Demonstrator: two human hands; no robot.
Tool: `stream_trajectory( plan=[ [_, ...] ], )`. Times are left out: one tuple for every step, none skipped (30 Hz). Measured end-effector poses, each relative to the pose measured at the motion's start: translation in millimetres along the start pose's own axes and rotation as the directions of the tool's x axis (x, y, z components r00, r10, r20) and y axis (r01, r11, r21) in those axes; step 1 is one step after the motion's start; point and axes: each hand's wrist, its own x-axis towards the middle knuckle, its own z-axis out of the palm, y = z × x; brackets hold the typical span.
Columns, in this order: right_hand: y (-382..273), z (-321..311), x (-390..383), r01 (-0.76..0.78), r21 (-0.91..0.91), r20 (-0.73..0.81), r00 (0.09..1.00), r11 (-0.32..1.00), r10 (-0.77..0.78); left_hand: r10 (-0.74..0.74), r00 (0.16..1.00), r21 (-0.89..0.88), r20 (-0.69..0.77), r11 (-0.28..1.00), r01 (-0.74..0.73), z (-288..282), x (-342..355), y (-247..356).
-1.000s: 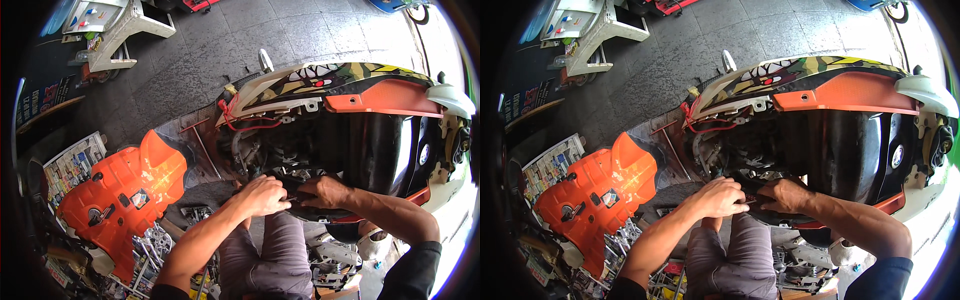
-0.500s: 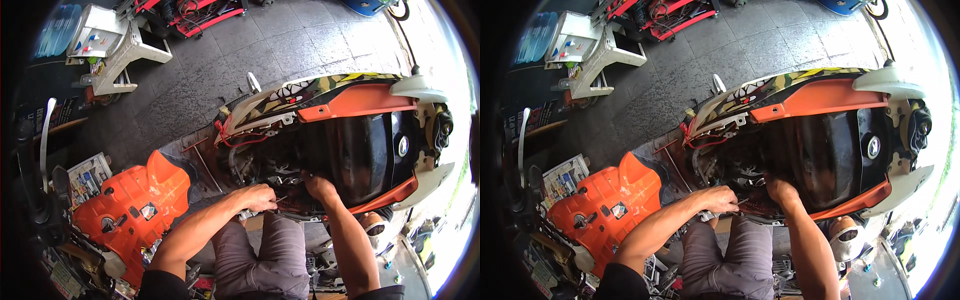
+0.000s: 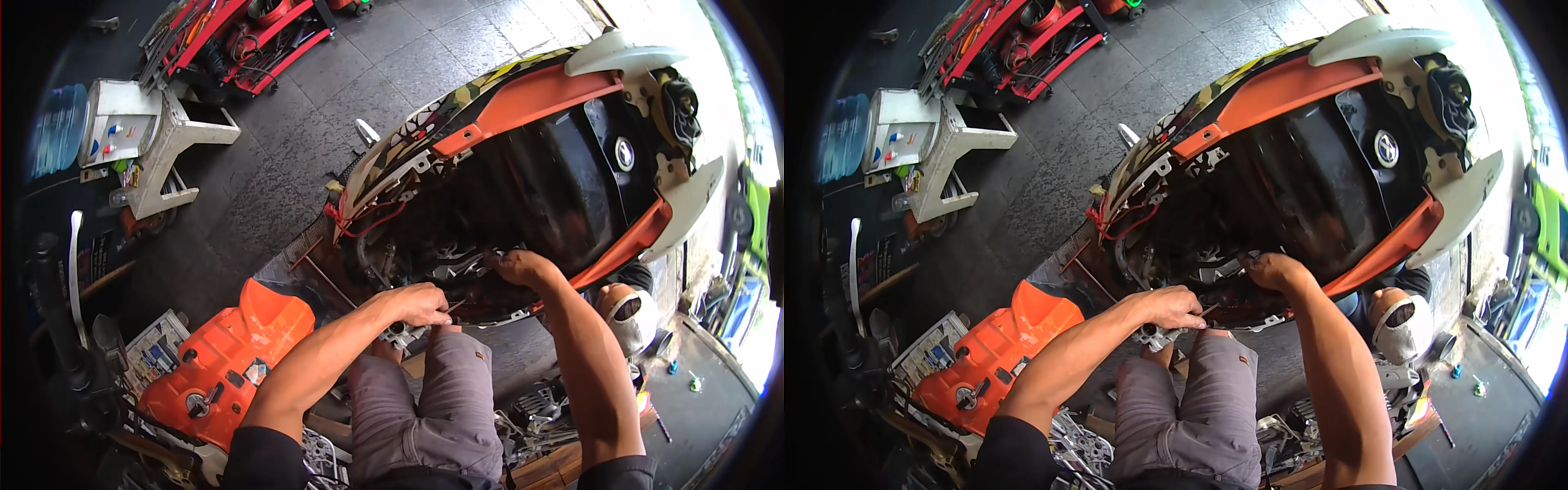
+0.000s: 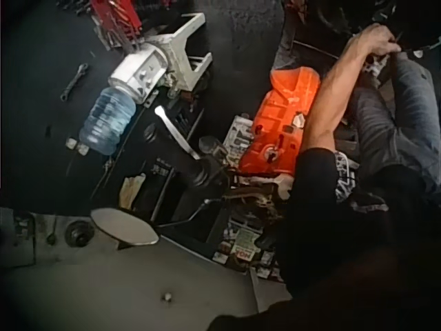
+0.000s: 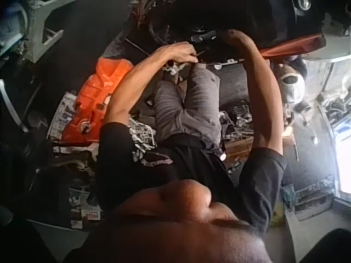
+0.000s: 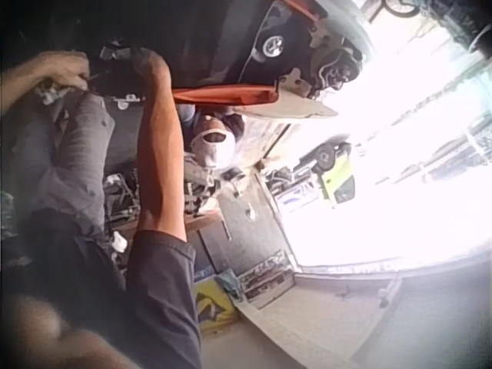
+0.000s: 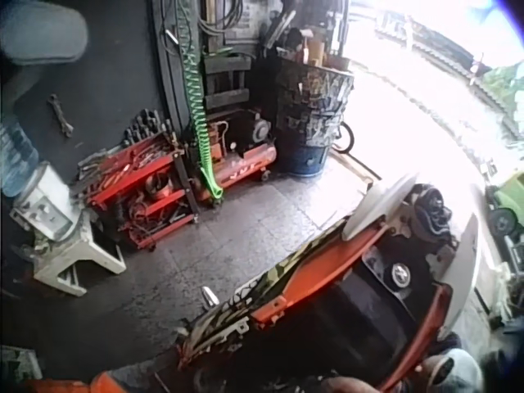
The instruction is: The person removes the carburetor from a scooter by loosening screws with a screwdriver, pulling the carburetor out of the frame by hand, and detaching the connected cables.
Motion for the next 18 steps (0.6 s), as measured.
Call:
stream_trajectory(
  plan=[
    [-3, -1, 0, -0.001, 0.009, -0.001, 1.0, 1.0, 0.002, -0.01, 1.0, 0.021, 0.017, 1.0, 0.009, -2, 1, 4],
    [-6, -5, 0, -0.055, 0.02, 0.11, 0.993, 0.998, 0.053, -0.019, 0.999, 0.041, 0.035, 0.999, 0.018, -4, 0, 5],
    [-8, -10, -2, -0.109, 0.025, 0.22, 0.97, 0.994, 0.101, -0.021, 0.999, 0.046, 0.042, 0.999, 0.019, -3, 0, 4],
    [-24, -22, -16, -0.235, 0.062, 0.311, 0.928, 0.97, 0.205, -0.022, 0.998, 0.048, 0.053, 0.999, 0.019, -2, -2, 2],
    [-18, -19, -13, -0.238, 0.07, 0.315, 0.927, 0.969, 0.205, -0.023, 0.998, 0.05, 0.064, 0.999, 0.02, -1, -3, 1],
    [-7, -13, -6, -0.203, 0.186, 0.329, 0.935, 0.961, 0.134, -0.029, 0.998, 0.046, 0.062, 0.999, 0.026, -2, -5, -1],
    [6, -9, -5, -0.183, 0.302, 0.325, 0.942, 0.936, 0.079, -0.012, 0.997, 0.052, 0.078, 0.999, 0.008, -3, -3, 1],
    [13, -2, -4, -0.148, 0.539, 0.304, 0.952, 0.829, -0.028, -0.02, 0.997, 0.054, 0.076, 0.998, 0.016, -4, -2, 3],
    [19, 4, -3, -0.154, 0.545, 0.3, 0.954, 0.824, -0.02, -0.028, 0.997, 0.054, 0.073, 0.998, 0.024, -4, -2, 4],
    [22, 5, -1, -0.151, 0.462, 0.306, 0.952, 0.874, 0.003, 0.006, 0.998, 0.042, 0.055, 0.999, -0.009, 0, 1, -2],
    [8, 0, -7, -0.142, 0.371, 0.321, 0.947, 0.918, 0.016, -0.002, 0.999, 0.044, 0.052, 0.999, -0.001, -1, -1, -4],
    [-5, -6, -16, -0.222, 0.409, 0.239, 0.962, 0.885, 0.131, -0.01, 0.999, 0.051, 0.053, 0.999, 0.007, -2, -2, -6],
    [-9, -10, -20, -0.221, 0.412, 0.239, 0.963, 0.884, 0.129, -0.012, 0.998, 0.059, 0.059, 0.998, 0.008, -5, -4, -3],
    [-11, -15, -20, -0.23, 0.255, 0.264, 0.951, 0.939, 0.161, -0.014, 0.998, 0.062, 0.061, 0.998, 0.01, -7, -4, 0],
    [-13, -19, -20, -0.23, 0.09, 0.284, 0.938, 0.969, 0.196, -0.012, 0.998, 0.072, 0.063, 0.997, 0.008, -9, -2, 3],
    [-15, -21, -22, -0.229, 0.095, 0.289, 0.938, 0.969, 0.193, -0.014, 0.998, 0.079, 0.066, 0.997, 0.009, -10, -2, 5],
    [-17, -24, -23, -0.245, 0.116, 0.307, 0.931, 0.963, 0.2, -0.019, 0.997, 0.079, 0.071, 0.997, 0.014, -9, -4, 4],
    [-17, -23, -23, -0.261, 0.136, 0.325, 0.923, 0.956, 0.206, -0.037, 0.995, 0.075, 0.089, 0.997, 0.03, -9, -6, 2]
  ],
)
